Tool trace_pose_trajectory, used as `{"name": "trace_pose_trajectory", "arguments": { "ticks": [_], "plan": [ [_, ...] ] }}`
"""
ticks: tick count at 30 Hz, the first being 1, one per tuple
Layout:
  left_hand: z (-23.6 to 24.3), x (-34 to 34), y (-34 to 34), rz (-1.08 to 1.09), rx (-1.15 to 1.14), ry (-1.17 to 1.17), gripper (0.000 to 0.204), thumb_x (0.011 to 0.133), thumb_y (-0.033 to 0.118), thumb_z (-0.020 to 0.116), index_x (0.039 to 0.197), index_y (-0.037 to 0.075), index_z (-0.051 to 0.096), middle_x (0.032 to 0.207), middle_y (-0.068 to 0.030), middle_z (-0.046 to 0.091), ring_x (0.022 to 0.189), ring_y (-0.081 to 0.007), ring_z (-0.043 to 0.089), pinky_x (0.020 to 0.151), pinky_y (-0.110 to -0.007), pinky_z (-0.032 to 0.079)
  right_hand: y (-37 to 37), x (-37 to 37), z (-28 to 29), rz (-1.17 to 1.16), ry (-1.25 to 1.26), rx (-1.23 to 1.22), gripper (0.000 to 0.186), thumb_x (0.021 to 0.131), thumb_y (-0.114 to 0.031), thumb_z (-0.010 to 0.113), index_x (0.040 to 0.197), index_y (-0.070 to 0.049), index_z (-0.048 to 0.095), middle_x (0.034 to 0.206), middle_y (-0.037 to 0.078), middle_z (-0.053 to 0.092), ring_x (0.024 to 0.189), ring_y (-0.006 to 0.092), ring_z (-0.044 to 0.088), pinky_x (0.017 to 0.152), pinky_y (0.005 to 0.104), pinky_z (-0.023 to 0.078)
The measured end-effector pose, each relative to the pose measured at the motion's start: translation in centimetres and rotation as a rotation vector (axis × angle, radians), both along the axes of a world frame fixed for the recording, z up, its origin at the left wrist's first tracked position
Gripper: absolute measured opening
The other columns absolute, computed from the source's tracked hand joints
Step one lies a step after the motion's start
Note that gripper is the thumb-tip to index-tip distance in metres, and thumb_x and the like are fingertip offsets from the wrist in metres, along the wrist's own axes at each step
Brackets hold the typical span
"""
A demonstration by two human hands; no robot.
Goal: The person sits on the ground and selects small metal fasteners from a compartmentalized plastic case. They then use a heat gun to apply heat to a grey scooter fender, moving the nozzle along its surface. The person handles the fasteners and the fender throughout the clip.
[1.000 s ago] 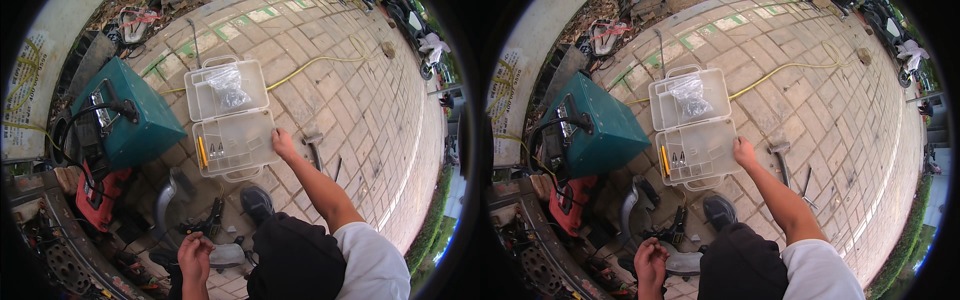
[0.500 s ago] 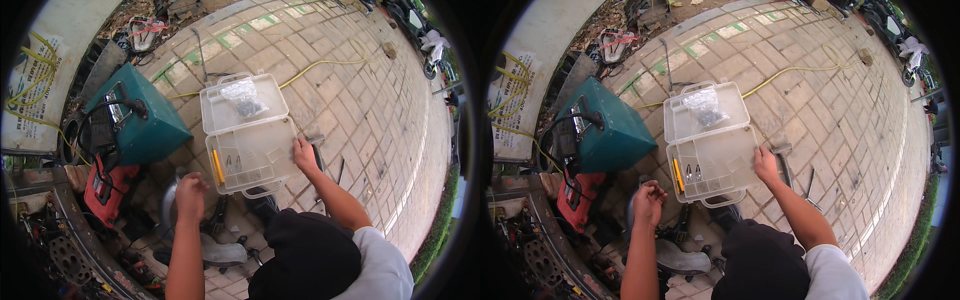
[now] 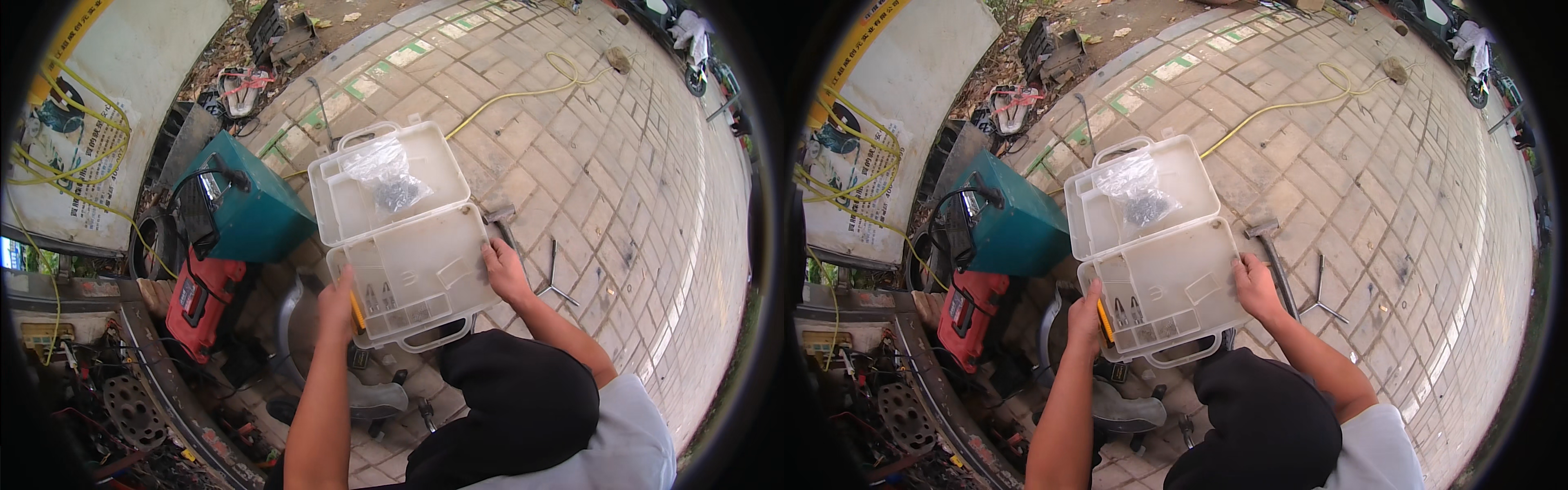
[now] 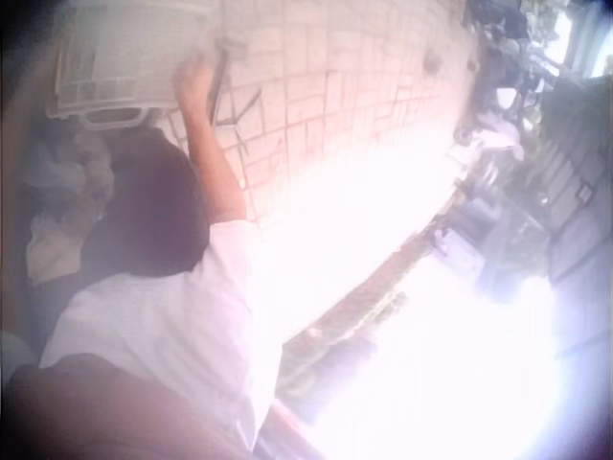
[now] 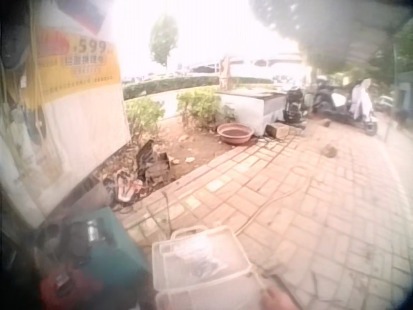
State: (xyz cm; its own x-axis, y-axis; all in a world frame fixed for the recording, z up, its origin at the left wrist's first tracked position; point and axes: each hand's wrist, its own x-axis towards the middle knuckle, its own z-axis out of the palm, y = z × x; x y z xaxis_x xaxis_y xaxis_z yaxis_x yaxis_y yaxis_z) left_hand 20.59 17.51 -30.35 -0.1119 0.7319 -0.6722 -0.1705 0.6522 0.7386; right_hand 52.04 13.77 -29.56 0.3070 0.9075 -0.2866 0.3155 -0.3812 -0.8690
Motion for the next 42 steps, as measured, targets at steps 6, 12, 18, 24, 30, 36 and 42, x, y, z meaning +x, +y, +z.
{"name": "trace_pose_trajectory", "arguments": {
  "ticks": [6, 12, 18, 24, 30, 36, 42],
  "plan": [
    [-0.3, 0.6, -0.4, -0.062, 0.042, 0.362, 0.061, 0.088, 0.044, 0.067, 0.113, -0.011, 0.062, 0.101, -0.0164, 0.068, 0.091, -0.0205, 0.065, 0.081, -0.035, 0.049, -0.9, 0.3, 1.1, -0.019, 0.045, -0.073, 0.031, 0.101, -0.026, 0.048, 0.099, 0.004, 0.057, 0.068, 0.009, 0.056, 0.059, 0.0140, 0.054, 0.054, 0.0335, 0.044],
    [0.4, 0.8, -1.0, -0.118, 0.121, 0.362, 0.056, 0.088, 0.044, 0.066, 0.104, -0.009, 0.064, 0.096, -0.0175, 0.069, 0.086, -0.0210, 0.065, 0.078, -0.035, 0.050, -1.0, 0.7, 0.1, -0.032, -0.011, 0.018, 0.038, 0.102, -0.031, 0.045, 0.098, 0.004, 0.059, 0.070, 0.011, 0.056, 0.063, 0.0196, 0.054, 0.060, 0.0364, 0.046],
    [3.0, 1.6, -0.5, -0.151, 0.228, 0.545, 0.054, 0.087, 0.045, 0.066, 0.098, -0.008, 0.066, 0.085, -0.0172, 0.069, 0.079, -0.0222, 0.065, 0.075, -0.036, 0.050, -0.8, 2.0, 2.4, -0.042, -0.025, -0.029, 0.038, 0.102, -0.031, 0.044, 0.098, 0.004, 0.059, 0.071, 0.017, 0.057, 0.067, 0.0245, 0.058, 0.066, 0.0393, 0.046],
    [1.5, 2.4, 0.7, -0.196, 0.155, 0.573, 0.055, 0.086, 0.047, 0.067, 0.094, -0.008, 0.065, 0.080, -0.0173, 0.068, 0.076, -0.0240, 0.066, 0.072, -0.038, 0.050, 0.1, 1.9, 1.3, -0.065, -0.116, -0.042, 0.038, 0.101, -0.028, 0.044, 0.087, 0.006, 0.055, 0.071, 0.023, 0.055, 0.066, 0.0332, 0.056, 0.067, 0.0435, 0.045],
    [0.6, 2.6, 0.5, -0.216, 0.125, 0.560, 0.051, 0.087, 0.044, 0.067, 0.093, -0.007, 0.065, 0.077, -0.0148, 0.067, 0.072, -0.0209, 0.064, 0.069, -0.037, 0.050, -0.8, 2.2, -0.2, -0.079, -0.087, -0.078, 0.037, 0.102, -0.030, 0.044, 0.087, 0.002, 0.055, 0.067, 0.004, 0.049, 0.065, 0.0120, 0.044, 0.059, 0.0339, 0.040],
    [0.2, 2.5, 0.0, -0.163, 0.221, 0.513, 0.050, 0.088, 0.041, 0.068, 0.096, -0.008, 0.065, 0.082, -0.0149, 0.068, 0.076, -0.0202, 0.063, 0.073, -0.036, 0.049, -1.0, 2.1, -0.4, -0.092, -0.060, -0.025, 0.037, 0.101, -0.030, 0.045, 0.091, 0.004, 0.056, 0.071, 0.020, 0.057, 0.065, 0.0300, 0.056, 0.064, 0.0422, 0.045],
    [-2.8, 0.2, -0.1, -0.074, 0.124, 0.428, 0.044, 0.090, 0.039, 0.064, 0.097, -0.005, 0.065, 0.086, -0.0158, 0.066, 0.078, -0.0238, 0.064, 0.074, -0.036, 0.050, 0.1, 1.4, -3.4, -0.049, -0.119, 0.012, 0.037, 0.100, -0.030, 0.045, 0.093, 0.004, 0.059, 0.072, 0.022, 0.058, 0.067, 0.0358, 0.058, 0.065, 0.0438, 0.046]
  ]
}}
